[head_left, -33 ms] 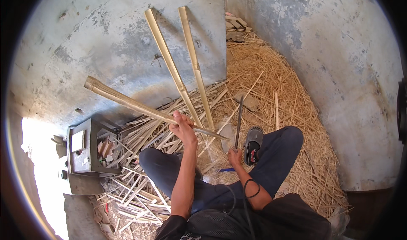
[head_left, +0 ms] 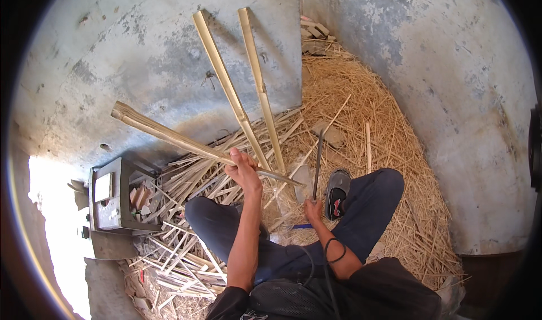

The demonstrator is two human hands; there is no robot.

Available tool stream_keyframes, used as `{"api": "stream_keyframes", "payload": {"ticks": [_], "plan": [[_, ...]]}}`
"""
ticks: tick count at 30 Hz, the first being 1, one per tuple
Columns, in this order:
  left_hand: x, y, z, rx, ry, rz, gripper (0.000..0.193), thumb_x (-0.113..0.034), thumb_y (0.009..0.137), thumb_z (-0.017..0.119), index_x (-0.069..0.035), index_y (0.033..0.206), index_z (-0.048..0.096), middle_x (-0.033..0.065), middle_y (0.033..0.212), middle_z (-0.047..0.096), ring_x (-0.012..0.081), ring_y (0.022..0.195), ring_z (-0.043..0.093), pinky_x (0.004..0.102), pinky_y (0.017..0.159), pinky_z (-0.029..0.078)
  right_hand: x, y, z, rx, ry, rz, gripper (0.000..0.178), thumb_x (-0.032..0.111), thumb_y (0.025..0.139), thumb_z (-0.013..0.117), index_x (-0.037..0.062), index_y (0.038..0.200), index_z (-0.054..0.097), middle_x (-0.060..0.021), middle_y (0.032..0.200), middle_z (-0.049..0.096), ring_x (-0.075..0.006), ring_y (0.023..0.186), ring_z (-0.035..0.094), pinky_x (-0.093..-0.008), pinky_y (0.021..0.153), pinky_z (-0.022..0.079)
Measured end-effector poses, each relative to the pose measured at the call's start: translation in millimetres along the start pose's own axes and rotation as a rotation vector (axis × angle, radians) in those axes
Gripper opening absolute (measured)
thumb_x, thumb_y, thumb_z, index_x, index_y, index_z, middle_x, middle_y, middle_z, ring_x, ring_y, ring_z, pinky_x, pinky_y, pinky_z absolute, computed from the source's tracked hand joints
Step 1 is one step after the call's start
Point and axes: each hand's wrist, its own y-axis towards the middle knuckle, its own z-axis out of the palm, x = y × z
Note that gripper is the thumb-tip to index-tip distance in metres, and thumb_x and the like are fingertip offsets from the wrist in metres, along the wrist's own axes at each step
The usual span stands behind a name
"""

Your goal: The person sits on a straw-covered floor and splits a long bamboo pole into thin strips using a curved blade. They hold the bamboo with one hand and use the blade to split the material lengthwise, then switch to a utility knife to further refine the strips.

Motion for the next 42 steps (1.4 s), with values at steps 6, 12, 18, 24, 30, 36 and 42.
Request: {"api": "stream_keyframes", "payload": {"ticks": [6, 12, 18, 24, 30, 36, 42], "plan": [[-7.6, 1.0, -1.3, -0.028, -0.045, -0.044, 0.060, -0.049, 0.107, 0.058, -0.017, 0.065, 0.030, -0.0032, 0.052, 0.032, 0.0078, 0.044, 0.032, 0.0267, 0.042, 0.026, -50.7, 5.4, 3.4, 0.202, -0.127, 0.440, 0.025, 0.020, 0.084, 0.067, -0.0046, 0.088, 0.064, -0.0134, 0.067, 0.062, -0.0267, 0.052, 0.059, -0.0431, 0.053, 0.045], [-2.5, -2.3, -12.3, -0.035, -0.016, -0.022, 0.060, -0.052, 0.107, 0.057, -0.018, 0.067, 0.029, -0.0031, 0.052, 0.030, 0.0085, 0.043, 0.030, 0.0263, 0.040, 0.027, 9.6, 1.4, 2.2, -0.028, -0.007, -0.036, 0.026, 0.020, 0.088, 0.065, -0.0023, 0.076, 0.064, -0.0120, 0.062, 0.060, -0.0282, 0.053, 0.058, -0.0463, 0.056, 0.044], [-5.0, -4.2, -12.6, -0.027, -0.006, -0.039, 0.061, -0.055, 0.107, 0.055, -0.017, 0.066, 0.031, -0.0023, 0.052, 0.031, 0.0089, 0.042, 0.031, 0.0264, 0.040, 0.026, -39.4, -12.7, -3.2, 0.150, -0.124, 0.341, 0.026, 0.019, 0.089, 0.063, -0.0023, 0.074, 0.064, -0.0124, 0.061, 0.060, -0.0236, 0.048, 0.055, -0.0425, 0.050, 0.045], [-8.9, 3.9, -30.9, 0.069, -0.176, -0.068, 0.060, -0.053, 0.107, 0.054, -0.018, 0.064, 0.034, -0.0056, 0.052, 0.029, 0.0090, 0.044, 0.030, 0.0278, 0.040, 0.025, -54.1, 4.2, 4.1, 0.117, -0.193, 0.465, 0.030, 0.023, 0.090, 0.064, -0.0069, 0.090, 0.069, -0.0208, 0.074, 0.069, -0.0369, 0.070, 0.067, -0.0491, 0.067, 0.053], [-105.2, 1.2, -127.6, 0.418, -0.605, 0.141, 0.050, -0.047, 0.100, 0.063, -0.021, 0.064, 0.039, -0.0073, 0.051, 0.029, 0.0100, 0.045, 0.025, 0.0298, 0.044, 0.026, 63.4, -13.1, -15.3, -0.213, -0.369, -0.146, 0.026, 0.023, 0.089, 0.067, 0.0002, 0.102, 0.072, -0.0264, 0.088, 0.073, -0.0486, 0.087, 0.069, -0.0532, 0.076, 0.053], [-185.3, -20.2, -218.4, 0.336, -0.847, 0.305, 0.039, -0.020, 0.092, 0.071, -0.021, 0.066, 0.043, -0.0060, 0.048, 0.035, 0.0068, 0.043, 0.032, 0.0255, 0.070, 0.041, 142.7, 3.1, -47.2, -0.324, -0.118, -0.509, 0.014, 0.009, 0.087, 0.073, 0.0027, 0.095, 0.064, -0.0225, 0.080, 0.066, -0.0471, 0.080, 0.065, -0.0525, 0.069, 0.047], [-180.4, -37.3, -295.2, 0.157, -1.111, 0.319, 0.037, -0.003, 0.082, 0.071, -0.016, 0.069, 0.039, -0.0034, 0.048, 0.037, 0.0071, 0.043, 0.034, 0.0226, 0.062, 0.039, 175.9, 9.2, -66.8, -0.387, -0.176, -0.928, 0.013, 0.001, 0.085, 0.072, 0.0047, 0.089, 0.060, -0.0169, 0.078, 0.060, -0.0455, 0.076, 0.058, -0.0500, 0.070, 0.045]]}}
